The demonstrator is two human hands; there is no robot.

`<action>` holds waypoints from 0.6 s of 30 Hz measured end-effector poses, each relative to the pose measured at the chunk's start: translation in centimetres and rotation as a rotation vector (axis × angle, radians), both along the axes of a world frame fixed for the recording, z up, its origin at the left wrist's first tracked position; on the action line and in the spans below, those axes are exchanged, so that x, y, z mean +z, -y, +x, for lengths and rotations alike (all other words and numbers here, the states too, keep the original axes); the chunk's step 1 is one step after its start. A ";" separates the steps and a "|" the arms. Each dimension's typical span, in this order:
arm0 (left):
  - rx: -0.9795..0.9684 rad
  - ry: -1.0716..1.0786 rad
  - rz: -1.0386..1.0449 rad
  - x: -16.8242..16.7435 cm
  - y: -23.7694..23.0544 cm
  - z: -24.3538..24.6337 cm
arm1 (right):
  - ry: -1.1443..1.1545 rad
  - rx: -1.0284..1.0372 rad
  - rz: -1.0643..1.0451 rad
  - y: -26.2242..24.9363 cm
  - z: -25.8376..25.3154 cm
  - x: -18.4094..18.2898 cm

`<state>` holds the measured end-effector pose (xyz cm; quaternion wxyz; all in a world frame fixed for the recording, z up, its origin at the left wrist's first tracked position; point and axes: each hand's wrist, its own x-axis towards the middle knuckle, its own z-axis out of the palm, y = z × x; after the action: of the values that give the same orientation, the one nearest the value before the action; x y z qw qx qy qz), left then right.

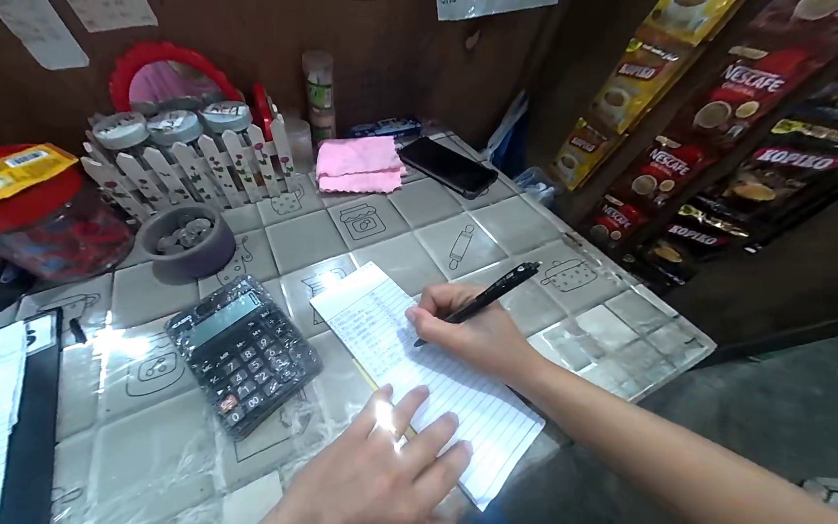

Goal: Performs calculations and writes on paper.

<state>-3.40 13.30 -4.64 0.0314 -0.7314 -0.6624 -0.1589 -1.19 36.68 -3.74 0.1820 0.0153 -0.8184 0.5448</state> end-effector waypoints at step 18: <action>-0.002 0.009 -0.028 0.0 0.1 0.0 | 0.005 -0.010 0.016 -0.8 -0.2 0.1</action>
<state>-3.45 13.15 -4.62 0.0181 -0.7317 -0.6640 -0.1531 -1.36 37.51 -3.67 0.1826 0.0112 -0.8232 0.5374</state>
